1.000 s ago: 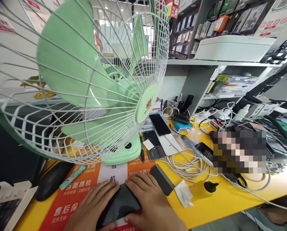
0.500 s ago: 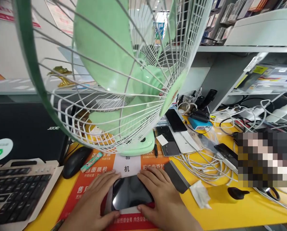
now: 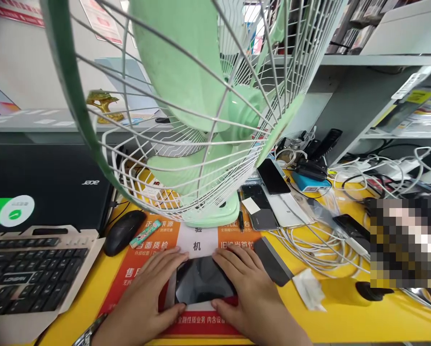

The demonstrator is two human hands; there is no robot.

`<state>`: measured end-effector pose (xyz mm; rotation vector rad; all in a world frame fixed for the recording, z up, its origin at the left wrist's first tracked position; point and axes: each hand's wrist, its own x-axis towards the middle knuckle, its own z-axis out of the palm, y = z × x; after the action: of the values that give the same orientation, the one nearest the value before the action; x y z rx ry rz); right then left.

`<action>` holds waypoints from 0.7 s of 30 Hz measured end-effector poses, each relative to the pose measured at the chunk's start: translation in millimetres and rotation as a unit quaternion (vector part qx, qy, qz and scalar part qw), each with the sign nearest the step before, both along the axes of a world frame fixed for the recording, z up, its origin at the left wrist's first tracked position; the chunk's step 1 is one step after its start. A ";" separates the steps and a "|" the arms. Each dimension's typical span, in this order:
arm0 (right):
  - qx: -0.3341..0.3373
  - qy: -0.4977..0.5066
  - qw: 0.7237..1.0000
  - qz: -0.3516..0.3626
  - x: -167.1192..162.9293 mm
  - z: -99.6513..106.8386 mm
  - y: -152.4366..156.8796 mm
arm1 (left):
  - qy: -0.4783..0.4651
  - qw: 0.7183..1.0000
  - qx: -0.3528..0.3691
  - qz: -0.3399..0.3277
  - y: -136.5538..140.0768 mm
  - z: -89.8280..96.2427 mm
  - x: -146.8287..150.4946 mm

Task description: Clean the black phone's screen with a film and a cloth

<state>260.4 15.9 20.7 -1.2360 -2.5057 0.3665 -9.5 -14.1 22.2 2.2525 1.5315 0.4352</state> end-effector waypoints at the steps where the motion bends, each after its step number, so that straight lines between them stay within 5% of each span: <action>1: -0.001 -0.002 1.000 -0.001 0.0 -0.1 0.1 | 0.001 1.000 0.000 -0.002 0.1 0.0 0.2; 21: 0.001 0.017 1.000 -0.008 0.7 0.9 -0.5 | 0.014 1.000 0.002 -0.007 1.0 -0.7 1.4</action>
<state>261.1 15.4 21.6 -1.2379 -2.4658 0.3779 -8.1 -13.0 21.6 2.2804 1.5292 0.4040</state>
